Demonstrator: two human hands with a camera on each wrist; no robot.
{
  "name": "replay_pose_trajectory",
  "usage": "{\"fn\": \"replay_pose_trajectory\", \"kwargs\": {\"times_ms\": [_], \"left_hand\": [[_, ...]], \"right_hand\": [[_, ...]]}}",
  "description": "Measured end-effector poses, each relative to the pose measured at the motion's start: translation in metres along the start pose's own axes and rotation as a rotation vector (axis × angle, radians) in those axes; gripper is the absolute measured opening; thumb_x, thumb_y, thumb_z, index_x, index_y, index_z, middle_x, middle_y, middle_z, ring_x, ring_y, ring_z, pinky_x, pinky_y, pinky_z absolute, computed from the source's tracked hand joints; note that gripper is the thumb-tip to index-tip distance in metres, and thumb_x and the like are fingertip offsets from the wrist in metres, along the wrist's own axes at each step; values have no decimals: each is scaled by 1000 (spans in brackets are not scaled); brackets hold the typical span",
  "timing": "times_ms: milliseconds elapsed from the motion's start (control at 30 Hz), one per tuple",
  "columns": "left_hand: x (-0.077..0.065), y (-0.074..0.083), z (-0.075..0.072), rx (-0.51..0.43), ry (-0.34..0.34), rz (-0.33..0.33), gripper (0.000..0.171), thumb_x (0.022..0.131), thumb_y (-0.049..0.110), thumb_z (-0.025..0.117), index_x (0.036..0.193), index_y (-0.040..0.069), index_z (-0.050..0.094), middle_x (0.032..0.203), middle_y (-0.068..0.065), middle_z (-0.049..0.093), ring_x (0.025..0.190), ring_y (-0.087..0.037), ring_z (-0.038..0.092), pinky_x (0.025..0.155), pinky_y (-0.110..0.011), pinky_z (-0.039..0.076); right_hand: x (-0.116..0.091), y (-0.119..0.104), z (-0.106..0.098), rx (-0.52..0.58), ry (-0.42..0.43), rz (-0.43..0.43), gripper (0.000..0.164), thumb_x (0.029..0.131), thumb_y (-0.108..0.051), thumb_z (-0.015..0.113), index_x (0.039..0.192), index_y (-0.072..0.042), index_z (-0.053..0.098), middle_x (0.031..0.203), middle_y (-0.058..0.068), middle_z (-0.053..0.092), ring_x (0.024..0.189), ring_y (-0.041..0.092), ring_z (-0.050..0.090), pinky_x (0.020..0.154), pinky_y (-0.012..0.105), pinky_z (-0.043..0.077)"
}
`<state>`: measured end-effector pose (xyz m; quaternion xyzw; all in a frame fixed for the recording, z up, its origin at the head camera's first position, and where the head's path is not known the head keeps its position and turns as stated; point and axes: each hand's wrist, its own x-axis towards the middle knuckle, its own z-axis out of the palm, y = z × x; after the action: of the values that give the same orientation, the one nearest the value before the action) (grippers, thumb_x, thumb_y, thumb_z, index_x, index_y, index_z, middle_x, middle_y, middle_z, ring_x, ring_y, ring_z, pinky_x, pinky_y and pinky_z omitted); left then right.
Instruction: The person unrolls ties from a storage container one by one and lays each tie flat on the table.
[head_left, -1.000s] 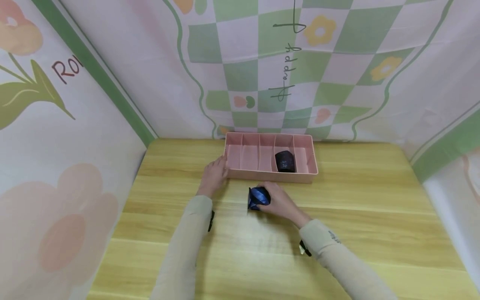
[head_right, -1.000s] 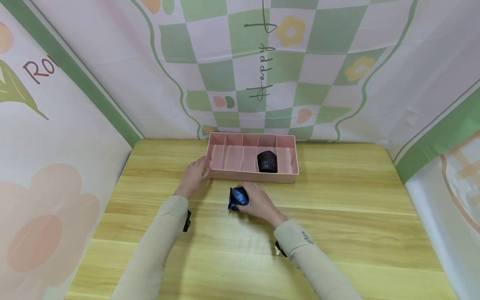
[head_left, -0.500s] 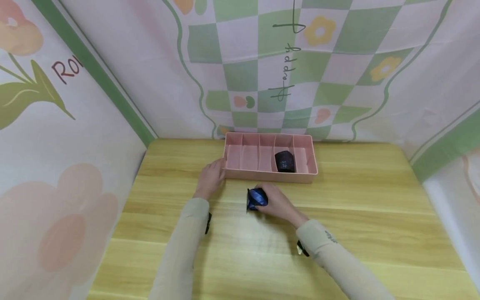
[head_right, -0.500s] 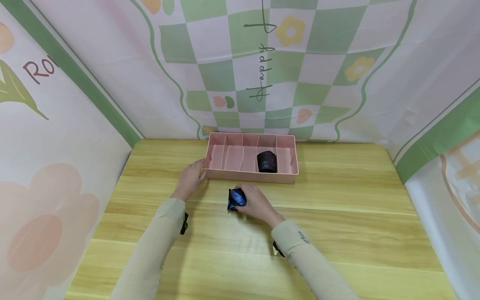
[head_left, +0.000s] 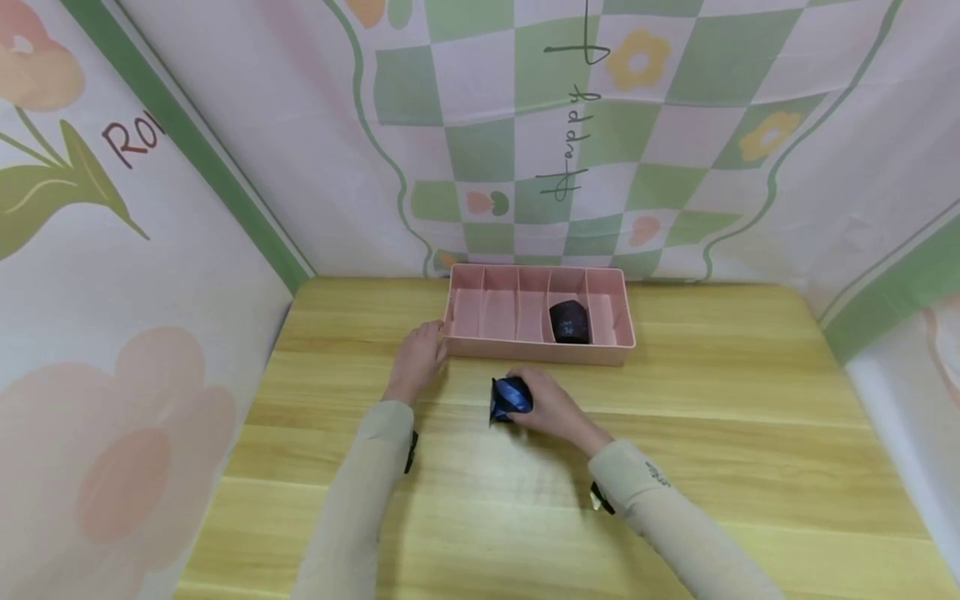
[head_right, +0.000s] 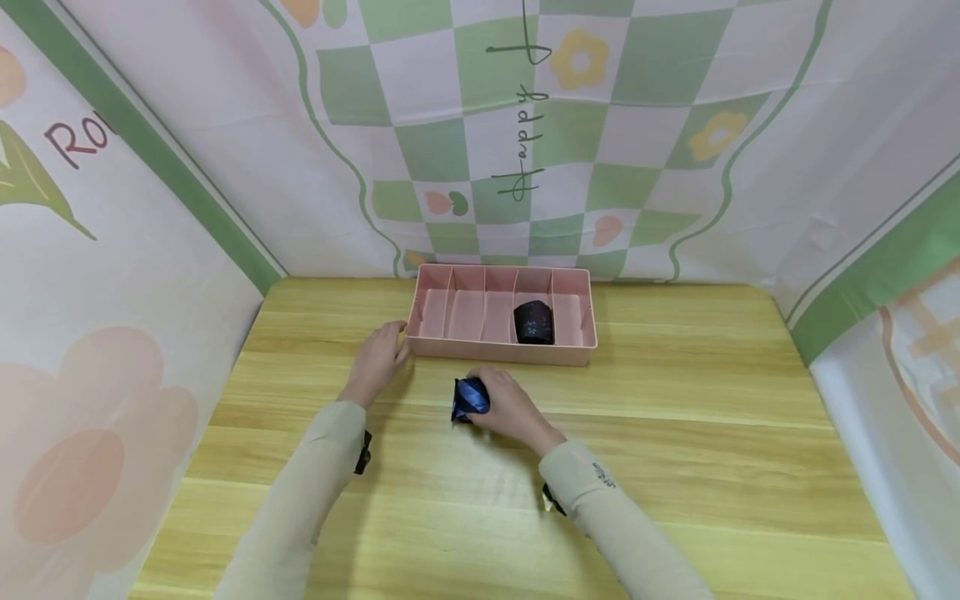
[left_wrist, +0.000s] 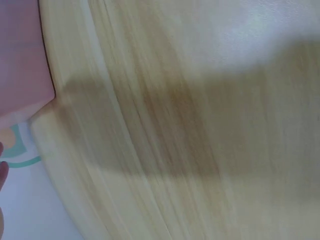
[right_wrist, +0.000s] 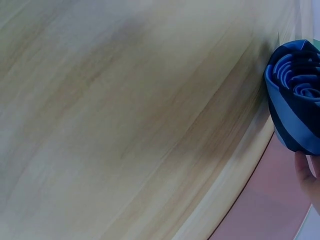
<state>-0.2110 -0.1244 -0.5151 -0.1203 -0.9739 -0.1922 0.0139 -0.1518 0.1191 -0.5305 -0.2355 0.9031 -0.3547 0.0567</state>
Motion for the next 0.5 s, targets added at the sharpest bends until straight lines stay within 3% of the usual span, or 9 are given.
{"fn": "replay_pose_trajectory", "kwargs": {"times_ms": [200,333,500], "left_hand": [[-4,2,-1,65,90,73,29,97,13,46,120,-2,55,122,-16,62,113,-29,60,102,-39,50],[-5,4,2,124,146,135,22,93,10,49,109,0,60,110,-13,67,100,-25,64,90,-34,55],[-8,7,11,209,256,285,16,88,7,57,102,1,61,86,-10,67,78,-21,63,73,-31,57]], "right_hand": [[0,1,0,13,2,-2,57,76,-15,78,124,-1,53,119,16,60,109,33,56,95,49,52],[0,2,0,12,7,-1,56,76,-16,78,123,-2,53,119,15,61,109,33,56,94,49,52],[0,3,0,12,4,3,55,77,-17,78,124,-2,53,119,16,61,109,33,56,94,49,52]]}}
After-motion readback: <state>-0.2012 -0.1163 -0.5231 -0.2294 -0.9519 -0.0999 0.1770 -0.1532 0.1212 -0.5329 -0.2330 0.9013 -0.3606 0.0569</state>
